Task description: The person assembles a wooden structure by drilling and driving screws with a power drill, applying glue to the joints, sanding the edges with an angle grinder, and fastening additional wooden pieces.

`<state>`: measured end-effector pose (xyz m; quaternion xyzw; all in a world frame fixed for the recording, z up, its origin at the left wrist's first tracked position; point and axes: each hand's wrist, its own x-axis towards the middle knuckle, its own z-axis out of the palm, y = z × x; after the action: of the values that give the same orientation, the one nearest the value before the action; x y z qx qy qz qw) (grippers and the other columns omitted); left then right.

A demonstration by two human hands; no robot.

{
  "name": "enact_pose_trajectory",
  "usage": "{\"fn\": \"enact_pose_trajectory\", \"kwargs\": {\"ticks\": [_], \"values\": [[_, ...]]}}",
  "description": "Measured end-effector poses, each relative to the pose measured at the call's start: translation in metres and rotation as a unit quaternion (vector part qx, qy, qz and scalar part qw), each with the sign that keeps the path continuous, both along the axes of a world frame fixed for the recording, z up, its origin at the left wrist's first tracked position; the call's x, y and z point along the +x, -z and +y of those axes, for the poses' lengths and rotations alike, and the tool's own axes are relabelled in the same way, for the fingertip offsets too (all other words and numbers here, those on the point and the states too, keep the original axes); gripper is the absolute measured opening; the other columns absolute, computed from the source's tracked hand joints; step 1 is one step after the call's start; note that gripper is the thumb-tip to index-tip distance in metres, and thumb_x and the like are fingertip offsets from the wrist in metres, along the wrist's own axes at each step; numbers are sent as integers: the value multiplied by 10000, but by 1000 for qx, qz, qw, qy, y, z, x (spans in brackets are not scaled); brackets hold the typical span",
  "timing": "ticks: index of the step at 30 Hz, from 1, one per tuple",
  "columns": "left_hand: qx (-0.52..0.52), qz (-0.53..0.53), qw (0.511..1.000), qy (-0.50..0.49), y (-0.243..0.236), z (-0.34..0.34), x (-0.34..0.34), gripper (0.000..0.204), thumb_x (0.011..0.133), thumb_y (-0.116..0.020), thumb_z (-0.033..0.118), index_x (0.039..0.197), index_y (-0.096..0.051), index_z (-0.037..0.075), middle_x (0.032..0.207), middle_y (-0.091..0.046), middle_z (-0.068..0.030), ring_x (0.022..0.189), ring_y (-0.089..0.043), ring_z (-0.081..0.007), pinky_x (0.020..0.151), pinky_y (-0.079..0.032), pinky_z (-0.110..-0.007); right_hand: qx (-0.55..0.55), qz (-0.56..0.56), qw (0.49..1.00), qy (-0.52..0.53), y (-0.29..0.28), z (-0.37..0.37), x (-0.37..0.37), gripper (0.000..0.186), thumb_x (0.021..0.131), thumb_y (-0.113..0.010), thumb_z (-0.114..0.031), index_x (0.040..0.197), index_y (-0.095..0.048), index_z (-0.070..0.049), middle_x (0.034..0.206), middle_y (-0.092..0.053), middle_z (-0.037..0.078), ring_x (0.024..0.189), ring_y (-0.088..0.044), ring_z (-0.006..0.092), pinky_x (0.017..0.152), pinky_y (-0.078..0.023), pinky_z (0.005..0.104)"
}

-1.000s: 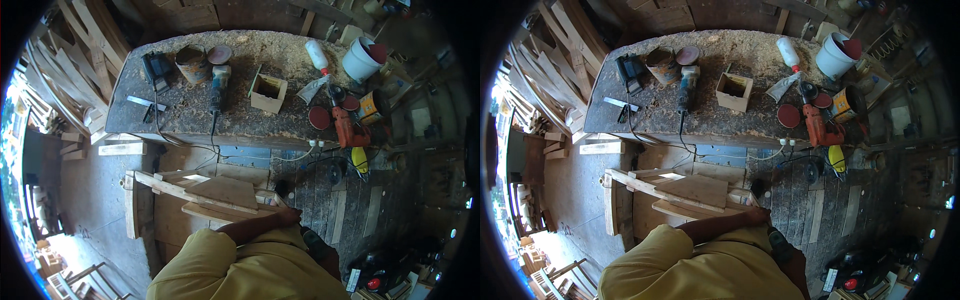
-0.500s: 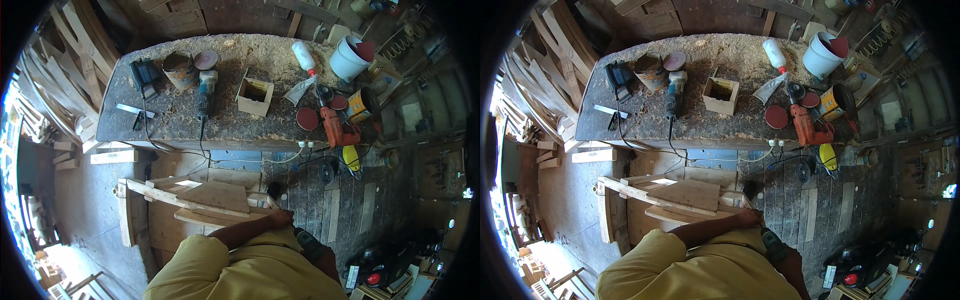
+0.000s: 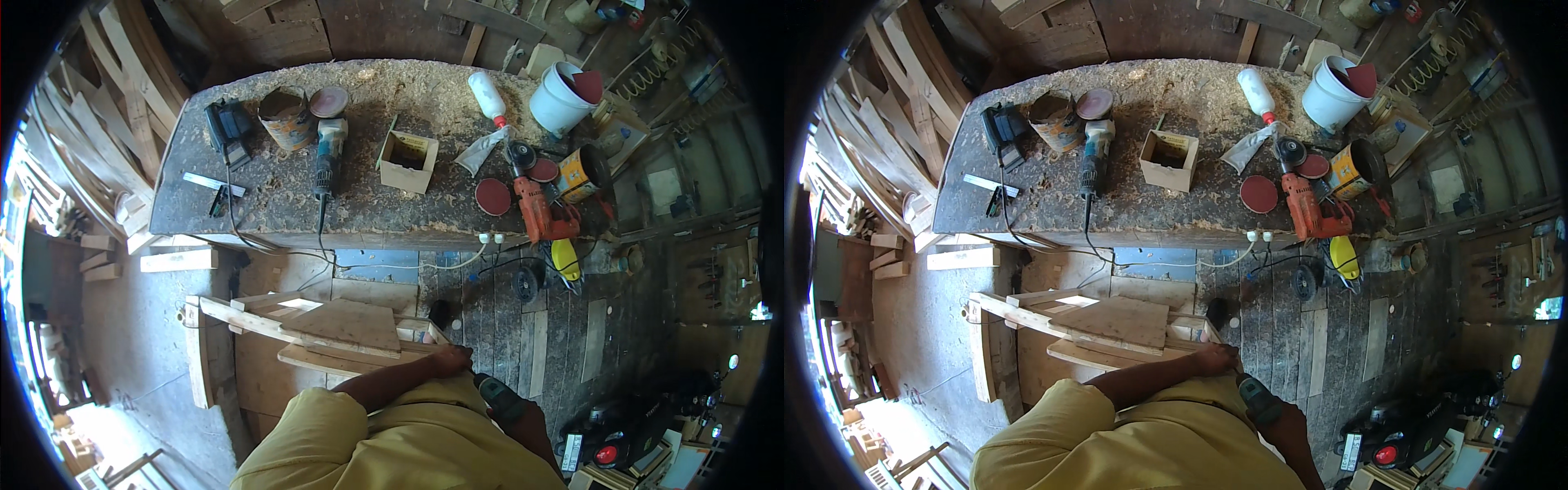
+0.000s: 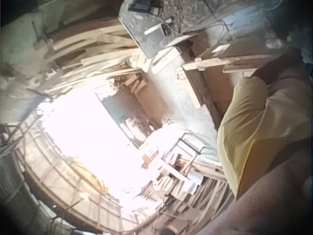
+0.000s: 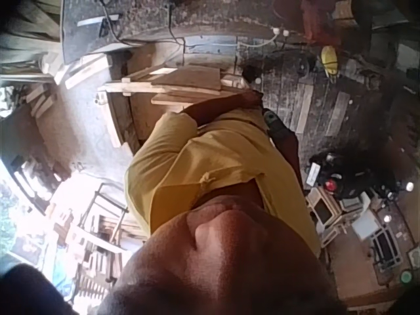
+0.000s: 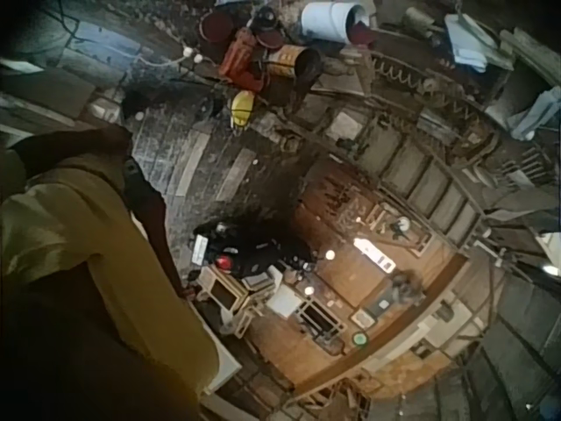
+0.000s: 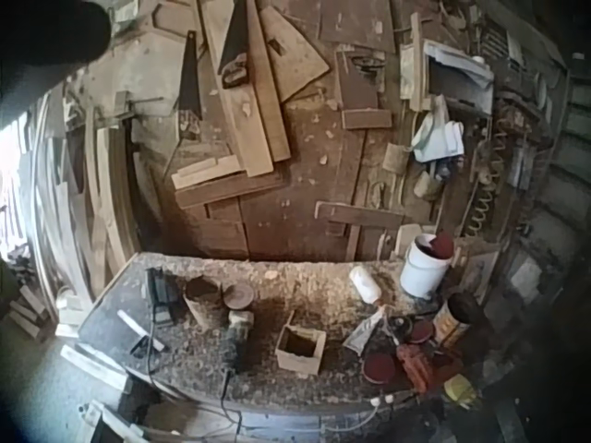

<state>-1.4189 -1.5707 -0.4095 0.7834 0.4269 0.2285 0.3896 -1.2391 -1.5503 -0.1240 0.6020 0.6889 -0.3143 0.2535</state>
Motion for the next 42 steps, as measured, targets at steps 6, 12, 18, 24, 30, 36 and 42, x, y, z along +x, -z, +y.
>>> {"fn": "enact_pose_trajectory", "kwargs": {"ticks": [6,12,18,24,30,36,42], "values": [[-20,-5,1000,-3,-7,3,-1,177,842,-603,199,948,-718,116,1018,-609,-144,993,-645,-336,825,-521,-467,-12,29,999,32,-5,3,-1,589,753,-723,-627,938,-729,-68,835,-733,180,801,-722,368,722,-570,464],[-21,14,1000,4,-19,4,-4,172,851,-604,213,930,-723,117,1010,-611,-143,992,-647,-335,826,-522,-461,3,32,999,41,-7,5,-1,572,739,-753,-603,941,-732,-68,828,-731,183,800,-724,359,714,-570,462],[-26,14,999,12,-26,7,-8,175,857,-599,213,947,-719,123,1007,-610,-147,983,-652,-335,817,-531,-452,-10,29,999,41,-9,5,-2,573,737,-757,-600,946,-732,-67,830,-736,177,800,-727,362,714,-575,460],[-19,10,1000,18,-18,5,-6,178,866,-597,213,963,-714,121,1021,-611,-153,991,-656,-338,816,-538,-461,-5,40,999,33,-7,4,2,587,739,-749,-611,940,-731,-60,839,-738,176,811,-726,365,727,-576,461],[-39,11,999,20,-22,9,-8,183,874,-596,208,978,-717,118,1048,-622,-154,1006,-659,-343,824,-539,-463,-11,51,998,40,-10,5,1,602,745,-729,-637,939,-727,-67,842,-737,177,814,-726,364,728,-575,462],[-34,0,999,12,-15,6,-5,188,872,-597,204,983,-723,118,1056,-628,-158,1000,-664,-342,817,-536,-468,-25,26,999,25,-8,7,1,629,761,-700,-656,949,-720,-56,853,-737,183,824,-727,366,734,-576,461],[-24,16,999,22,-15,8,-5,192,872,-588,209,979,-723,124,1063,-634,-149,992,-670,-340,811,-536,-471,-32,-5,999,10,-9,9,0,638,778,-673,-666,955,-715,-55,851,-735,185,825,-726,369,736,-576,464]]}}
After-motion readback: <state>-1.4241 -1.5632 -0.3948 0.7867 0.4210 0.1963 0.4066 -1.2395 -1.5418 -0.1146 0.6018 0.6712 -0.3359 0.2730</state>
